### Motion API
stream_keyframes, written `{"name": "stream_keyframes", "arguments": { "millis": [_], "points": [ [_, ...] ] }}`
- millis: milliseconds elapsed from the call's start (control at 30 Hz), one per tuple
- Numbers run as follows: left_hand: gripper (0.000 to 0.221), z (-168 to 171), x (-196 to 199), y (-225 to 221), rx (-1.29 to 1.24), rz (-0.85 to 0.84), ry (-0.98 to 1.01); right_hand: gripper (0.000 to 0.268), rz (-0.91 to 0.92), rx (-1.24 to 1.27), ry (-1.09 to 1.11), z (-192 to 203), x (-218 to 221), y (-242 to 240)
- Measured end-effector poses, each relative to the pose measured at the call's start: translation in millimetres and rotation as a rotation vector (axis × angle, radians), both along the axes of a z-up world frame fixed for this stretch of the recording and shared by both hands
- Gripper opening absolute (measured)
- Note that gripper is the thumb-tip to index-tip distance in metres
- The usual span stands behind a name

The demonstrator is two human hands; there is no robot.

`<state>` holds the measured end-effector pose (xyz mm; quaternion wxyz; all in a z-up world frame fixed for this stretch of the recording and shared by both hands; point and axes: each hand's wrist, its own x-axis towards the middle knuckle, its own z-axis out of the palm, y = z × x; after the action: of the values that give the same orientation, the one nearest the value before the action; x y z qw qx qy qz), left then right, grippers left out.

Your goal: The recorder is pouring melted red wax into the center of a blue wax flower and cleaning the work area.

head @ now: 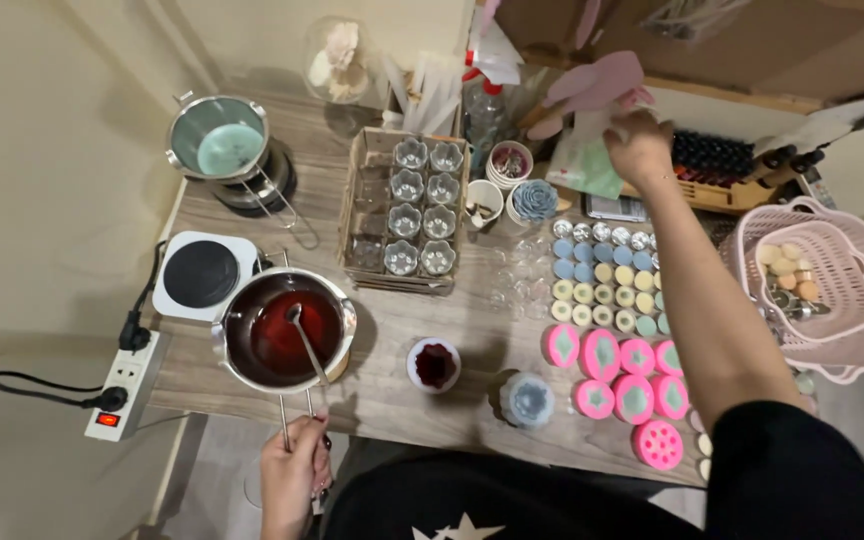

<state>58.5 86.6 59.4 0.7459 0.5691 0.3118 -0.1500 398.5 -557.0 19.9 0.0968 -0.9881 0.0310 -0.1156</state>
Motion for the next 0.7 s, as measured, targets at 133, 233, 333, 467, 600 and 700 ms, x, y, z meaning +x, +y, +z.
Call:
{"name": "stream_keyframes", "arguments": {
  "millis": [133, 233, 333, 467, 600, 700],
  "points": [
    [0.022, 8.3, 0.6, -1.0, 0.027, 0.016, 0.046, 0.031, -0.014, -0.041, 0.001, 26.6, -12.1, 25.3],
    [0.022, -0.1, -2.0, 1.6, 0.038, 0.007, 0.04, 0.029, 0.015, 0.055, 0.033, 26.1, -23.0, 27.6],
    [0.023, -21.6, -4.2, 2.8, 0.072, -0.019, 0.037, 0.029, 0.074, 0.207, -0.021, 36.3, -36.0, 37.5],
    [0.027, -56.6, -14.4, 10.8, 0.099, -0.076, 0.051, 0.026, -0.013, 0.282, -0.154, 69.5, -77.2, 72.6],
    [0.028, -83.5, -17.0, 16.9, 0.096, -0.121, 0.051, 0.025, -0.031, 0.316, -0.316, 101.2, -119.1, 91.9],
    [0.029, -101.2, -17.3, 26.3, 0.112, -0.153, 0.032, 0.023, 0.001, 0.554, -0.407, 122.3, -143.4, 95.4]
  ]
}}
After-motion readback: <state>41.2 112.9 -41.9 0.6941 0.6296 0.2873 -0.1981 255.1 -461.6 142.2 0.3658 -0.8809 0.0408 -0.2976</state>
